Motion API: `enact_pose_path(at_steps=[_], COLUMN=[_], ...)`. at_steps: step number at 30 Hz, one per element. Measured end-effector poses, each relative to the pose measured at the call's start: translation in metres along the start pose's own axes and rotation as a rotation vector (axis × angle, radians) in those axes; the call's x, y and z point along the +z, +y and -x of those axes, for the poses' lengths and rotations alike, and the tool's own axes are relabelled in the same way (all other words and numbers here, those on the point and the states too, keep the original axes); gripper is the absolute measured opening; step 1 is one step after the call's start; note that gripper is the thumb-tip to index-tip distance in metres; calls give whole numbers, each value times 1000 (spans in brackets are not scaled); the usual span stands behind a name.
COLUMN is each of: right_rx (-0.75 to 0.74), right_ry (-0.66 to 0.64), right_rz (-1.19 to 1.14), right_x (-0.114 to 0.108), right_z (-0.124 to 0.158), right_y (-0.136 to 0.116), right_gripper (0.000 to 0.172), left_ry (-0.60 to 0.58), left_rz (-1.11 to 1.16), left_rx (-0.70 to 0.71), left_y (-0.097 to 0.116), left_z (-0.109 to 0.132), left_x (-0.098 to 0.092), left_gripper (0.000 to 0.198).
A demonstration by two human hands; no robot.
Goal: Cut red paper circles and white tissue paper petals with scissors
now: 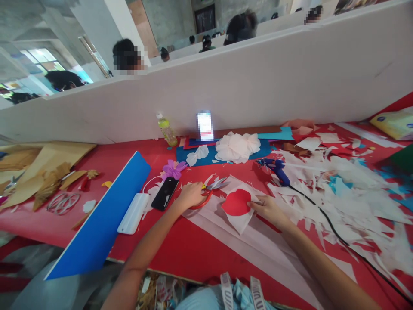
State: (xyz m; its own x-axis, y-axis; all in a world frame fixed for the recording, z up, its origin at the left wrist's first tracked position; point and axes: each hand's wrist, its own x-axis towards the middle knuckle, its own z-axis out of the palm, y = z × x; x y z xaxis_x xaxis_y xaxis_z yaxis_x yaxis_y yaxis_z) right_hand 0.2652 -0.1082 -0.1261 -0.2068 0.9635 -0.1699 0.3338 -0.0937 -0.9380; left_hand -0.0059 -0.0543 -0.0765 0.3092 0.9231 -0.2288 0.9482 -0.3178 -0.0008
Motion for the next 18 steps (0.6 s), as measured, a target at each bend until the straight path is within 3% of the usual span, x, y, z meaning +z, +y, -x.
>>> enact_pose_path(at_steps=[6, 10, 13, 18], right_rx=[20, 24, 21, 51], right_ry=[-16, -62, -97, -94], right_rz=[-23, -64, -79, -139], right_x=[-4, -3, -2, -3], right_z=[1, 2, 1, -2], right_y=[-5, -9, -9, -5], right_gripper=[30, 29, 29, 27], left_ry=[66, 203, 49, -262], left_rz=[0, 341, 712, 977], left_rx=[60, 110, 244, 259], left_y=[17, 41, 58, 70], left_z=[9, 8, 2, -19], left_x=[-9, -19, -14, 8], left_gripper=[28, 30, 38, 27])
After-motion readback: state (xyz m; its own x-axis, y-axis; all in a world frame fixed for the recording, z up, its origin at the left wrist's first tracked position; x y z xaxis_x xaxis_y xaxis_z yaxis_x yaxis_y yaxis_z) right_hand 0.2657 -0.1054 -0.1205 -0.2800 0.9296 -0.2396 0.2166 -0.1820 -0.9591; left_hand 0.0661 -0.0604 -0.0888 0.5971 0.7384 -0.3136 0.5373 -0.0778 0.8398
